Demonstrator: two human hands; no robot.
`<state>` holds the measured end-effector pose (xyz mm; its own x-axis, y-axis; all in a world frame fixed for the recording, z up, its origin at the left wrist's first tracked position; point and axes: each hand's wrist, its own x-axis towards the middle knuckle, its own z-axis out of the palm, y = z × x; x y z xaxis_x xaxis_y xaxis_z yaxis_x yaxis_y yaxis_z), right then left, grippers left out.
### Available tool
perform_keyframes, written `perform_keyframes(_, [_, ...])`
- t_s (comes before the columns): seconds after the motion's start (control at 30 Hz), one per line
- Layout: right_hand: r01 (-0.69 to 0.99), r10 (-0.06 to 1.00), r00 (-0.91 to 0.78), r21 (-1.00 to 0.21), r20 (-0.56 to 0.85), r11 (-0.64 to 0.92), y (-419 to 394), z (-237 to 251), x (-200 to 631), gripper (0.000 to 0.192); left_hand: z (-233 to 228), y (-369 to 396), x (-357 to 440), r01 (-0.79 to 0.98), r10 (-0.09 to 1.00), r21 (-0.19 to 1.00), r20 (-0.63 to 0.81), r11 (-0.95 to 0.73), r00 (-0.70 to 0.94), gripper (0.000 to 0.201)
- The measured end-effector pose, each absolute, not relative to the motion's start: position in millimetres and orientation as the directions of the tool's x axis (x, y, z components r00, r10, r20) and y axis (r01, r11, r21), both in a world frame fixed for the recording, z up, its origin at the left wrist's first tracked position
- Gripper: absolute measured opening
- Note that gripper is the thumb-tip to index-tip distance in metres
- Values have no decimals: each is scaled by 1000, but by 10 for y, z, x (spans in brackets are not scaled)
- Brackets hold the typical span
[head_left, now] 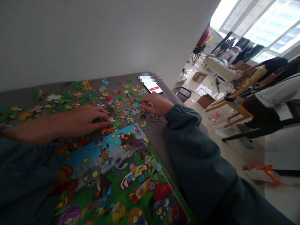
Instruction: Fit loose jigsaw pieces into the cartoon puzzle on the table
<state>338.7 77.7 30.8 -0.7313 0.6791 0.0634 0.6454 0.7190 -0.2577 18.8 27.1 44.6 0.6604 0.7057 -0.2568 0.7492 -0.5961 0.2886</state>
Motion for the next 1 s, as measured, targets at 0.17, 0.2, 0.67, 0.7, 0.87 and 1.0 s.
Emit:
perform_keyframes(0.17, [648,687,-722,-267,82,713,765,289,3373,30,415,300,166,731,691,287,-242,-619,681,42])
perform_keyframes(0.2, [652,691,-719,-270,79,709,765,290,3374,29,417,301,165,730,692,282,-238,-623,682,42])
perform_keyframes(0.67, [686,745,-658,-321,109,653,860,201,3398,25,191,434,-41,739,710,302,-221,-602,669,52])
perform_keyframes(0.7, [682,744,-657,-327,118,654,867,198,3399,24,190,438,-51,742,713,302,-222,-599,665,52])
perform_keyframes(0.87, [682,767,-629,-385,125,622,910,194,3444,19,230,423,-46,757,716,301,-255,-580,650,52])
perform_keyframes(1.0, [686,791,-608,-459,65,565,919,246,3539,14,254,399,-9,760,719,307,-258,-573,646,51])
